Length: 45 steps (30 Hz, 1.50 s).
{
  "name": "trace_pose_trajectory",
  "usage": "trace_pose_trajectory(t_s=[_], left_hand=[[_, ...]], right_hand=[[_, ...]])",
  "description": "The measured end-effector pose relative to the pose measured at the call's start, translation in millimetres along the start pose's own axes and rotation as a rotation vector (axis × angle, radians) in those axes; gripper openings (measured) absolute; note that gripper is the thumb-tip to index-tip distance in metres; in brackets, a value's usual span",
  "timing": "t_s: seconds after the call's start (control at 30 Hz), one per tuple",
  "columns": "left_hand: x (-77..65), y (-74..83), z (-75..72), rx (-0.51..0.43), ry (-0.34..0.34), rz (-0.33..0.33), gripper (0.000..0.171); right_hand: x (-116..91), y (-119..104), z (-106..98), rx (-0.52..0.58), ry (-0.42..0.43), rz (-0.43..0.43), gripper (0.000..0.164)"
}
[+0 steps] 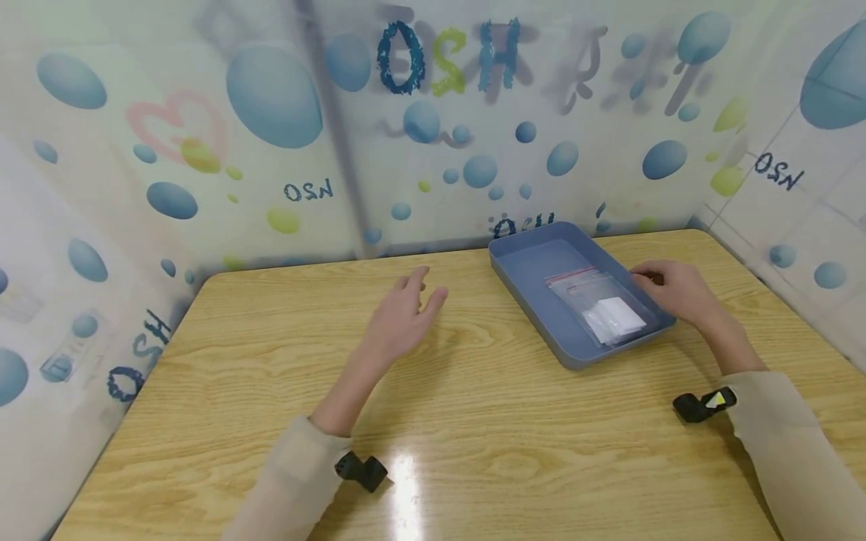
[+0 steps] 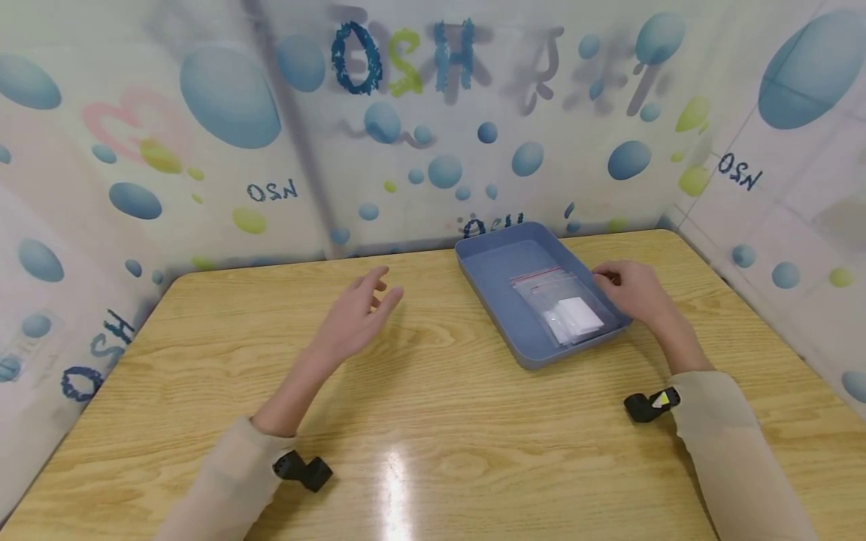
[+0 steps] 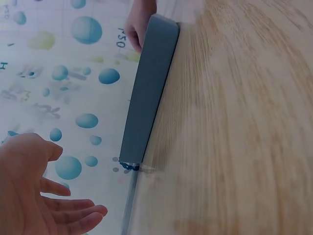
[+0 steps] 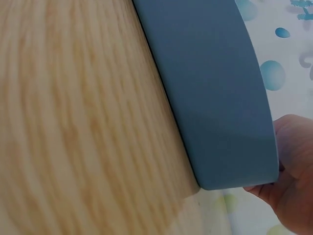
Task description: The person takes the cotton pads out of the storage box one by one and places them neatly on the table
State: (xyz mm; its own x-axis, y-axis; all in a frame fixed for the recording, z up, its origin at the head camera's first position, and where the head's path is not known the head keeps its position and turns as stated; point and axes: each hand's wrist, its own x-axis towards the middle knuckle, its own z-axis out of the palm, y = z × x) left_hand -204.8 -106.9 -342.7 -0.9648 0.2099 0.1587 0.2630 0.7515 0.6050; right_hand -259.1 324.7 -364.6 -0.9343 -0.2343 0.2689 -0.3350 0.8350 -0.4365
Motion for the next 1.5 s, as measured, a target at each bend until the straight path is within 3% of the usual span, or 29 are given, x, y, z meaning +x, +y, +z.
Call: trace_pose_trajectory(t_s=[0.37,0.73,1.07,1.33,1.5], left_hand=[[9.3,15.5,6.4,-0.090,0.018,0.008,0.056],[16.4,24.4,17.9,-0.287,0.012,-0.018,0.044],[19.1,30.9,29.4,-0.403,-0.023,-0.021,0.040],[24.7,38.4,39.1,-0.565,-0.049,-0.032,0.040],[27.3,42.0,44.3,-0.603,-0.059,-0.038,0.044]], right_hand=[[3,-1,1,0.016,-0.036,0.034,0.027],[2,0,1,0.016,-0.035,0.037,0.027],[3,-1,0,0.025,-0.050,0.045,0.029],[2,0,1,0.018,-0.033,0.033,0.028],[3,-1,1,0.018,-0.033,0.030,0.027]])
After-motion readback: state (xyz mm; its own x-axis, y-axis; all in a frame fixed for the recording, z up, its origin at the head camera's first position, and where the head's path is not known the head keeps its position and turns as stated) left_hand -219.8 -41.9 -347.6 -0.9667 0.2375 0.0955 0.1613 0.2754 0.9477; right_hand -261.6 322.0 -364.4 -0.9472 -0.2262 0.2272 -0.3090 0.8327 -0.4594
